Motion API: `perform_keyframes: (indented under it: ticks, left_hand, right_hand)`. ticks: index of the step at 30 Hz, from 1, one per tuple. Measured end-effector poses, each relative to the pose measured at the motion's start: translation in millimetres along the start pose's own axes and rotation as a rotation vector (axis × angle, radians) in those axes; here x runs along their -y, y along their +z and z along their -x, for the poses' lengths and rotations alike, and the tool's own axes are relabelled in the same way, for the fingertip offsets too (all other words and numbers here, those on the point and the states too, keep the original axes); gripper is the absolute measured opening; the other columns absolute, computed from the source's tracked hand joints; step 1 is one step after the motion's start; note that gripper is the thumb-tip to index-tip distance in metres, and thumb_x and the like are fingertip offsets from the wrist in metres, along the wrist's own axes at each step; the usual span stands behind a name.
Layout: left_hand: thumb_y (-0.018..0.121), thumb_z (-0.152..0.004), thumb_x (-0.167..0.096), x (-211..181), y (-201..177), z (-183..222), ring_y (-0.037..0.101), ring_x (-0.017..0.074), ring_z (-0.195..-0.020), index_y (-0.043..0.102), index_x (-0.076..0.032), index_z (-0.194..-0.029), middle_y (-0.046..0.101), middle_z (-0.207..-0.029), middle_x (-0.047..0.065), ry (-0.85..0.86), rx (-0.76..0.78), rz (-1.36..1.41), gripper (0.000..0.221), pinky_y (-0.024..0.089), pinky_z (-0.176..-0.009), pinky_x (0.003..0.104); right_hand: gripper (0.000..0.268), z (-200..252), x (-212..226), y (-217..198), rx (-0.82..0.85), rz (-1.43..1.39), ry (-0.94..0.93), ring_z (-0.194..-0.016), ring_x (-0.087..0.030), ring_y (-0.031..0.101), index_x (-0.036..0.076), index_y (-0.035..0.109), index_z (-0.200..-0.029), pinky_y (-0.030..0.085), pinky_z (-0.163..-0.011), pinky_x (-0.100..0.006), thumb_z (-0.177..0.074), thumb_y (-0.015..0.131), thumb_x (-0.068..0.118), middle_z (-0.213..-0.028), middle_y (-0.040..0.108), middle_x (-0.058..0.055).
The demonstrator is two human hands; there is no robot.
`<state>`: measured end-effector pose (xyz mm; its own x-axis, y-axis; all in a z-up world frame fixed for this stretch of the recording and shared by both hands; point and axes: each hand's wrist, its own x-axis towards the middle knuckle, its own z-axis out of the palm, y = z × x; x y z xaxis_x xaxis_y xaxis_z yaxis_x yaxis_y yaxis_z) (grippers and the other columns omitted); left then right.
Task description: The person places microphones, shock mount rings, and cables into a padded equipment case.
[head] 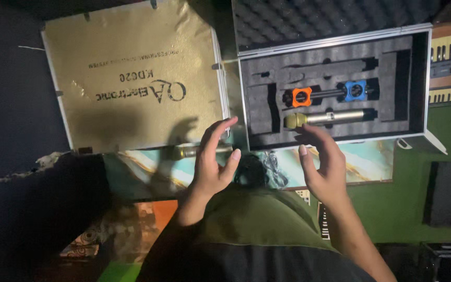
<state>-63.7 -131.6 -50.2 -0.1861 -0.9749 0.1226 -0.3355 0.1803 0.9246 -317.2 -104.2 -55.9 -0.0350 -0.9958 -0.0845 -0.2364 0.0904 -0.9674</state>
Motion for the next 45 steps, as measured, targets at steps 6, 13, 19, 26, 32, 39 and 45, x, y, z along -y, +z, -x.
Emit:
perform_keyframes:
  ticks: [6, 13, 19, 26, 32, 39, 45]
  left_hand:
    - [0.063, -0.099, -0.018, 12, 7, -25, 0.055, 0.0332, -0.143, 0.049, 0.002, -0.147, 0.059, -0.148, 0.019, -0.117, -0.004, 0.032, 0.053, 0.039, -0.123, 0.041]
    - [0.063, -0.099, -0.017, 24, 9, -45, 0.056, 0.0335, -0.142, 0.050, 0.002, -0.146, 0.059, -0.147, 0.019, -0.117, -0.015, -0.006, 0.053, 0.040, -0.124, 0.041]
    - [0.063, -0.100, -0.017, 30, 7, -46, 0.055, 0.0338, -0.143, 0.048, 0.002, -0.147, 0.058, -0.148, 0.019, -0.121, -0.024, 0.003, 0.053, 0.040, -0.124, 0.042]
    - [0.063, -0.099, -0.017, 18, 3, -30, 0.055, 0.0331, -0.143, 0.050, 0.001, -0.147, 0.058, -0.148, 0.018, -0.105, -0.027, -0.018, 0.053, 0.039, -0.124, 0.042]
    - [0.063, -0.100, -0.019, 0, -4, -12, 0.055, 0.0337, -0.142, 0.050, 0.001, -0.147, 0.059, -0.148, 0.018, -0.039, -0.031, -0.020, 0.052, 0.040, -0.124, 0.042]
    - [0.063, -0.100, -0.023, -19, -13, 26, 0.055, 0.0344, -0.141, 0.050, 0.001, -0.145, 0.059, -0.147, 0.018, 0.055, -0.030, -0.032, 0.052, 0.040, -0.122, 0.042]
    - [0.062, -0.101, -0.024, -34, -24, 65, 0.057, 0.0357, -0.141, 0.052, 0.000, -0.146, 0.060, -0.146, 0.019, 0.116, 0.014, -0.035, 0.052, 0.041, -0.122, 0.042]
  right_hand:
    - [0.039, -33, -17, -5, -0.007, 0.026, 0.083, -0.117, -0.018, 0.063, -0.003, 0.054, -0.140, 0.050, -0.103, -0.031, -0.101, 0.059, 0.000, -0.128, 0.065, -0.013]
    - [0.038, -56, -24, -5, 0.038, 0.008, 0.100, -0.120, -0.019, 0.064, -0.004, 0.053, -0.140, 0.049, -0.107, -0.033, -0.103, 0.058, 0.001, -0.130, 0.065, -0.014]
    - [0.038, -60, -28, -1, 0.053, -0.018, 0.087, -0.122, -0.020, 0.064, -0.003, 0.052, -0.141, 0.049, -0.110, -0.034, -0.104, 0.058, 0.001, -0.134, 0.064, -0.015]
    - [0.039, -40, -18, -1, 0.041, -0.060, 0.069, -0.124, -0.020, 0.062, -0.003, 0.051, -0.142, 0.048, -0.109, -0.033, -0.104, 0.058, 0.001, -0.135, 0.063, -0.014]
    - [0.038, -14, -4, -2, 0.005, 0.017, 0.013, -0.120, -0.019, 0.064, -0.003, 0.053, -0.141, 0.050, -0.108, -0.032, -0.103, 0.058, 0.000, -0.128, 0.066, -0.013]
    - [0.037, 32, 10, 1, -0.045, 0.012, -0.081, -0.121, -0.021, 0.063, -0.006, 0.053, -0.140, 0.049, -0.108, -0.033, -0.104, 0.058, 0.001, -0.133, 0.064, -0.016]
    - [0.038, 86, 20, 12, -0.118, 0.032, -0.140, -0.117, -0.020, 0.063, -0.005, 0.053, -0.139, 0.050, -0.107, -0.033, -0.102, 0.057, 0.000, -0.132, 0.065, -0.015]
